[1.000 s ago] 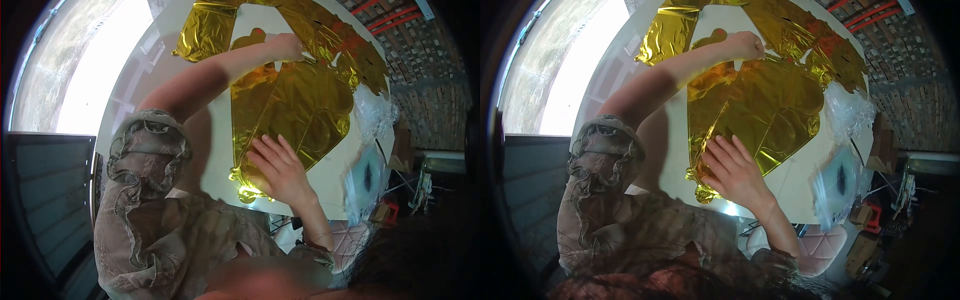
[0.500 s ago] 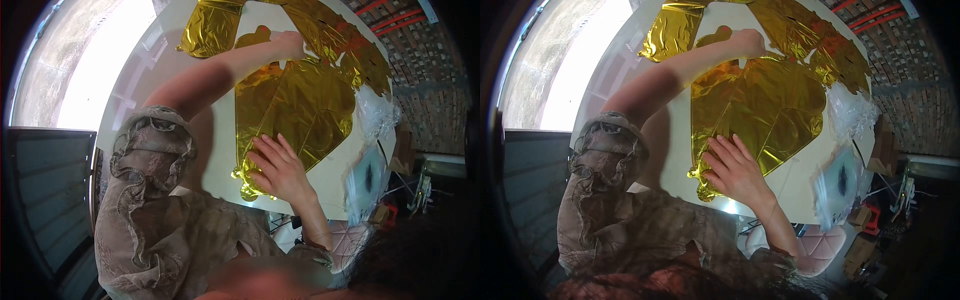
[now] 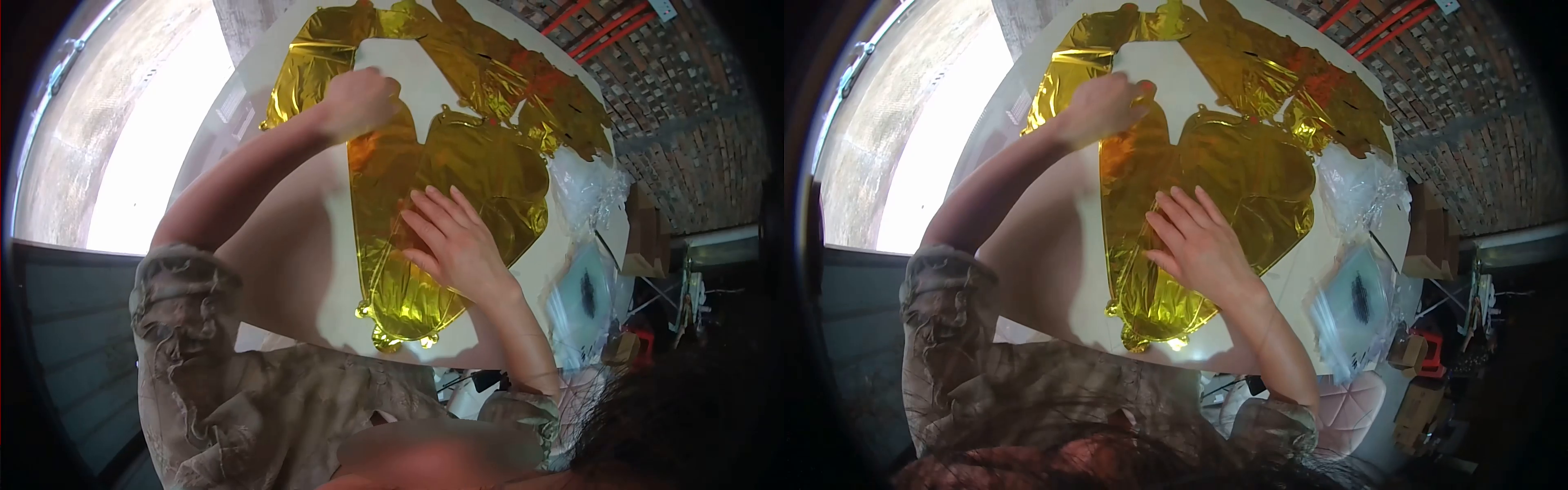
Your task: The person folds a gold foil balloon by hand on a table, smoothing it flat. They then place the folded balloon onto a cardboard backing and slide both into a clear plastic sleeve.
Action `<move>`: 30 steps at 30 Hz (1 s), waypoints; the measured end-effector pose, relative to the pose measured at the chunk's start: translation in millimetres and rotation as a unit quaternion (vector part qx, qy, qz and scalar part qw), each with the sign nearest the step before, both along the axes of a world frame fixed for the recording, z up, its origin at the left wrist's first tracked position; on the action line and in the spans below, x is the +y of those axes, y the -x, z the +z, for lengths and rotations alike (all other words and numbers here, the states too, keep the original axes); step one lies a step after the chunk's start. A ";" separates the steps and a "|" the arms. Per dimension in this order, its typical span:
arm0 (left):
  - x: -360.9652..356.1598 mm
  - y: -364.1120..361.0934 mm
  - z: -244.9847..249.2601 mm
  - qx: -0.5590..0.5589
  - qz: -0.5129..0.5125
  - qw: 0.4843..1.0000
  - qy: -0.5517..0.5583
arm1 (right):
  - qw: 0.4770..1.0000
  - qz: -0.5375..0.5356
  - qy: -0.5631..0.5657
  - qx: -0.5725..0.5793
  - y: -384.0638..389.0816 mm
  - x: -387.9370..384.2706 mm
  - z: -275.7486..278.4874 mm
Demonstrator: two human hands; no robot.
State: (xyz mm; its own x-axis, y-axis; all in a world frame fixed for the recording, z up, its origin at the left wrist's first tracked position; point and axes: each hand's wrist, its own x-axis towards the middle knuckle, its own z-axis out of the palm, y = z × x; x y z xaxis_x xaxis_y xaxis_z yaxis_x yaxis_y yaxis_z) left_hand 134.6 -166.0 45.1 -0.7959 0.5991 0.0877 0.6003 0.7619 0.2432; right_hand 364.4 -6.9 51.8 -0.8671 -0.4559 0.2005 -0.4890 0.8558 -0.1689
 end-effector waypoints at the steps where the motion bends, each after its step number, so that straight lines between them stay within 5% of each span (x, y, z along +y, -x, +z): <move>1: -10.7 -6.4 -2.8 -0.005 0.018 1.000 0.018 | 1.000 -0.002 -0.001 0.005 6.2 3.1 -0.3; 5: -38.1 -23.0 -46.0 0.059 -0.077 0.989 -0.107 | 0.997 -0.057 -0.036 0.033 40.7 34.6 -15.2; 7: -39.9 -32.6 -61.9 0.154 -0.223 0.948 -0.166 | 0.990 -0.130 -0.046 0.033 57.8 54.3 -24.5; 15: -58.6 -68.3 -67.5 0.118 -0.176 0.969 -0.130 | 0.995 -0.098 0.002 0.023 99.3 78.1 -26.9; 20: -33.4 -92.2 -50.5 0.096 -0.308 0.937 -0.138 | 0.985 -0.169 0.043 0.012 137.7 93.8 -31.5; 30: -5.0 -78.8 -70.5 0.090 -0.258 0.954 -0.120 | 0.980 -0.197 0.002 0.011 128.2 87.8 -42.8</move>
State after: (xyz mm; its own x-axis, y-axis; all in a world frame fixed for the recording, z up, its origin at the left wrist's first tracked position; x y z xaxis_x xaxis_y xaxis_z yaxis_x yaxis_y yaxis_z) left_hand 213.3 -171.0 -25.4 -0.3590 0.8529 0.3790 0.9293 0.2888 0.2302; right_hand 236.2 80.9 9.0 -0.9710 -0.0861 0.2231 -0.1247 0.9784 -0.1652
